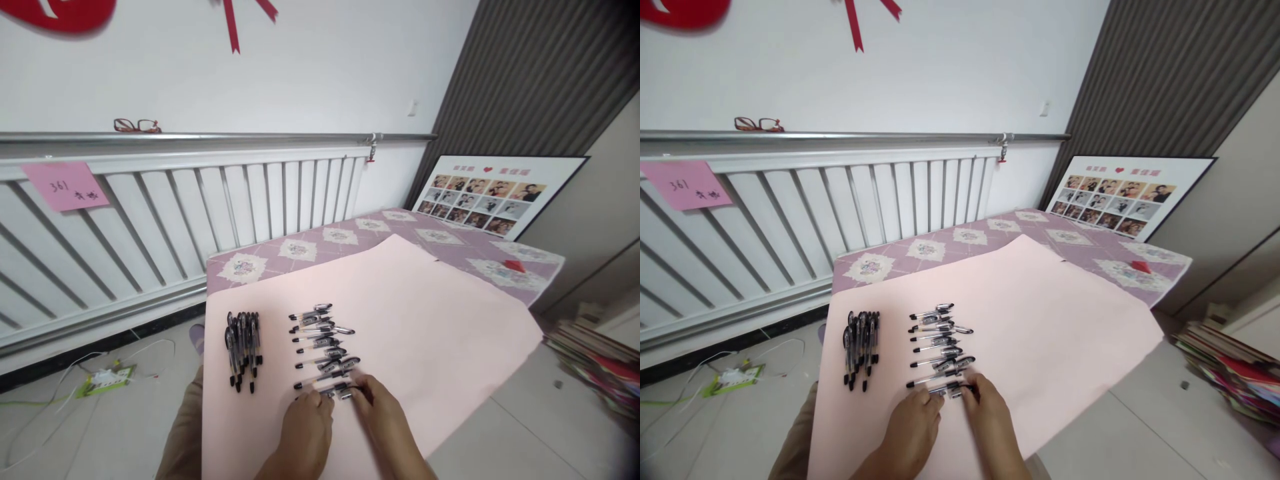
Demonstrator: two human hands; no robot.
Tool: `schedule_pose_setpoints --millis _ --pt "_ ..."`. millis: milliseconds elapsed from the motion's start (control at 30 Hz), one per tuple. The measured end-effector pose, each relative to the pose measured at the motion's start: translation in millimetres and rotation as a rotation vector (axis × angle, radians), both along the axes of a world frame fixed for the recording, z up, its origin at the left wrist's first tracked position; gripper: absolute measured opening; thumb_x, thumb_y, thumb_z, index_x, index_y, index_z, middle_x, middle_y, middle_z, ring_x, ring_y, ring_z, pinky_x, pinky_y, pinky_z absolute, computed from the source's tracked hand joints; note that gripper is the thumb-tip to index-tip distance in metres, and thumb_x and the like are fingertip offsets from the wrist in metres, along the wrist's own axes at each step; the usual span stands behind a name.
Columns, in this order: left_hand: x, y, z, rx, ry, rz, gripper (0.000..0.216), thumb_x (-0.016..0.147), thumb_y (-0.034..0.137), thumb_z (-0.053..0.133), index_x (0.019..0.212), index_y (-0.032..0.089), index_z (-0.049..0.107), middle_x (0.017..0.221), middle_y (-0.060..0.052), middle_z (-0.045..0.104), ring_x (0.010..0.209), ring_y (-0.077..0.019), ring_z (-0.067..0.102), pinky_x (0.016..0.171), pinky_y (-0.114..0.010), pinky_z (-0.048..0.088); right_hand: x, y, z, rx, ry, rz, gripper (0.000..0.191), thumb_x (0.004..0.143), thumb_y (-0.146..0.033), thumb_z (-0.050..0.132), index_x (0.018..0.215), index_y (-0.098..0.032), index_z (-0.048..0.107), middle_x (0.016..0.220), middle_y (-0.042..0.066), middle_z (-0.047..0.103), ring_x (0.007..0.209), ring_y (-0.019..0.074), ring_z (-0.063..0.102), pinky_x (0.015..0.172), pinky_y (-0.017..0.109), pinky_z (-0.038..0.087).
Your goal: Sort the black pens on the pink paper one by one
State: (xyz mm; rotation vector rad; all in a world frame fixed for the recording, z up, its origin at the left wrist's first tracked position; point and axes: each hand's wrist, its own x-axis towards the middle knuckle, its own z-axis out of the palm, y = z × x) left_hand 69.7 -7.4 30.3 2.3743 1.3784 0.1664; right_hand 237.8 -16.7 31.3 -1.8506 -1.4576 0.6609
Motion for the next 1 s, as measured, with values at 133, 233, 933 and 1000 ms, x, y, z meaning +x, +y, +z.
schedule_pose_setpoints --millis 133,233,933,1000 --pt "0.2 -0.8 1.3 -0.006 0.013 0.015 0.031 0.086 0.018 0.036 0.107 0.022 0.059 0.104 -0.008 0.061 0.096 -0.0233 0.053 0.082 -0.034 0.042 0.1 1.5 -4.7 0.021 -0.036 -0.005 0.021 0.077 -0.027 0.047 0.095 -0.023 0.058 0.091 0.004 0.067 0.084 0.0209 0.062 0.076 0.032 0.046" --pt "0.5 0.1 1.4 -0.014 0.012 0.018 0.032 0.086 0.018 0.036 0.109 0.022 0.058 0.106 -0.008 0.061 0.097 -0.0239 0.053 0.081 -0.035 0.042 -0.2 1.2 -8.8 0.054 -0.093 -0.007 0.023 0.078 -0.026 0.047 0.098 -0.022 0.057 0.092 0.005 0.064 0.086 0.0206 0.060 0.078 0.032 0.045" --pt "0.1 0.3 1.3 -0.019 -0.058 0.025 0.033 0.082 0.015 0.038 0.105 0.019 0.060 0.102 -0.010 0.061 0.096 -0.0246 0.053 0.081 -0.035 0.041 -9.1 2.5 -5.7 0.081 -0.319 -0.017 0.017 0.081 -0.030 0.046 0.091 -0.022 0.056 0.086 0.003 0.059 0.077 0.0192 0.061 0.070 0.030 0.046" --pt "-1.5 -0.7 2.4 -0.024 -0.084 0.021 0.033 0.080 0.014 0.039 0.105 0.020 0.060 0.103 -0.010 0.061 0.097 -0.0251 0.052 0.082 -0.036 0.041 -8.5 0.9 -4.3 0.100 -0.282 -0.012 0.018 0.083 -0.031 0.044 0.094 -0.023 0.055 0.088 0.004 0.059 0.081 0.0189 0.061 0.073 0.030 0.046"
